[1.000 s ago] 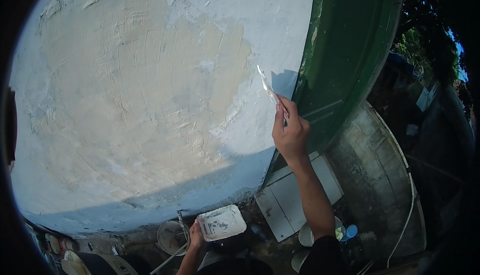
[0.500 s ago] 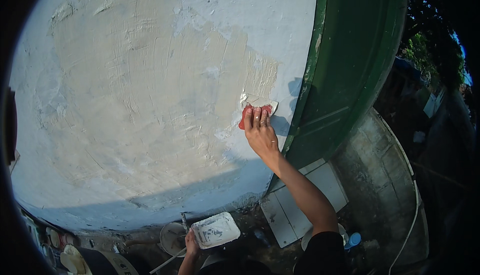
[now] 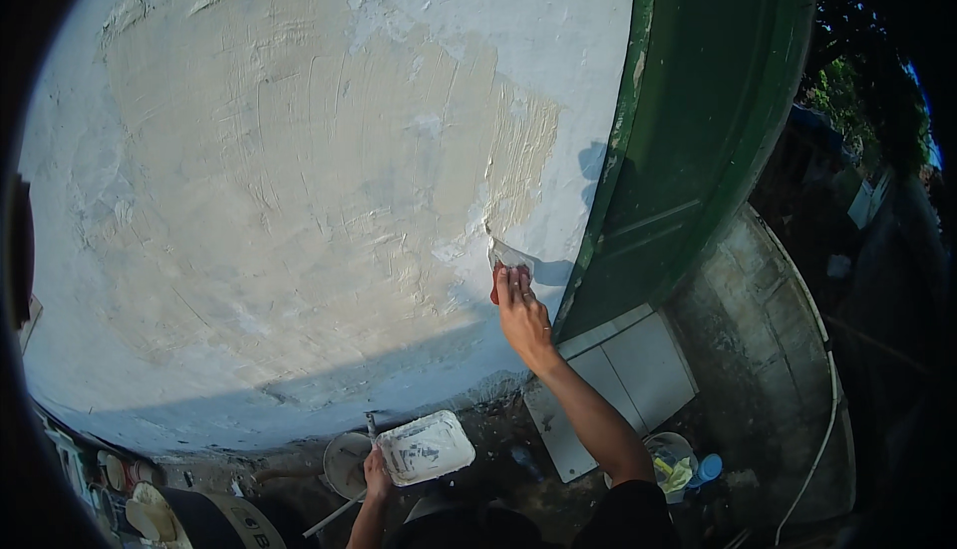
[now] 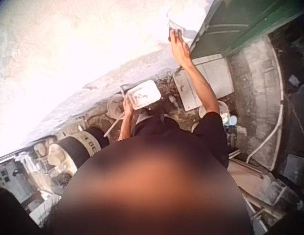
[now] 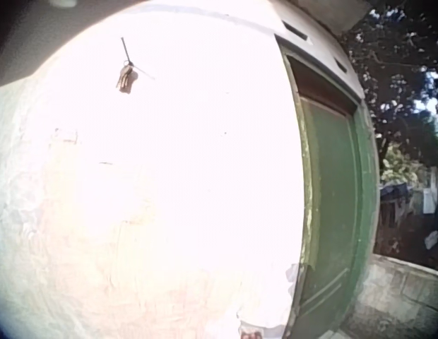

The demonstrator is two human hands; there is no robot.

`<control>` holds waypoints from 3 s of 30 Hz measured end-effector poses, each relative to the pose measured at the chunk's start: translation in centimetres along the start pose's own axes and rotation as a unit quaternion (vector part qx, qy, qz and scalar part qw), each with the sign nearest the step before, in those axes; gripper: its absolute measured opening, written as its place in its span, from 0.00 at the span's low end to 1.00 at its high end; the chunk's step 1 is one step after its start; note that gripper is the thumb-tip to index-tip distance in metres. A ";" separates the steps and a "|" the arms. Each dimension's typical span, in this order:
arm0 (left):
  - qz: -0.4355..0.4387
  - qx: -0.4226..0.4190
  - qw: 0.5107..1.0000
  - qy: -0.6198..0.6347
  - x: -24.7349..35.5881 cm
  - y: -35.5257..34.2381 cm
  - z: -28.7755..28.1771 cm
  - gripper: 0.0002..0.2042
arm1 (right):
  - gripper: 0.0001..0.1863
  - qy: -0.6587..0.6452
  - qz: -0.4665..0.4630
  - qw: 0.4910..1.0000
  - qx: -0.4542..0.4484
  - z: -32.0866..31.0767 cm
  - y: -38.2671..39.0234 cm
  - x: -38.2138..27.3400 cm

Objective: The person applies filler compound from a plastic container onto a wall using a putty knife or scraper.

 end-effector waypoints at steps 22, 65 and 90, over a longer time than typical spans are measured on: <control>0.006 0.018 1.000 0.011 2.1 0.0 -1.9 0.21 | 0.26 -0.018 -0.186 0.979 0.084 -4.8 -6.3 -0.8; 0.023 0.038 0.998 0.035 1.7 0.1 -6.8 0.23 | 0.22 -0.092 -0.189 0.956 0.204 -8.0 -4.9 -6.8; 0.002 0.023 1.000 -0.017 3.0 1.2 -6.7 0.23 | 0.22 -0.060 -0.204 0.977 0.036 3.1 3.3 -4.9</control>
Point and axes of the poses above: each hand's wrist, its own y-axis away from the middle knuckle, its own z-axis out of the palm, x = y × z, the point moved 5 cm from there along -y, towards the middle knuckle, and after that the axes turned 13 degrees about -y, right-handed, at the moved point
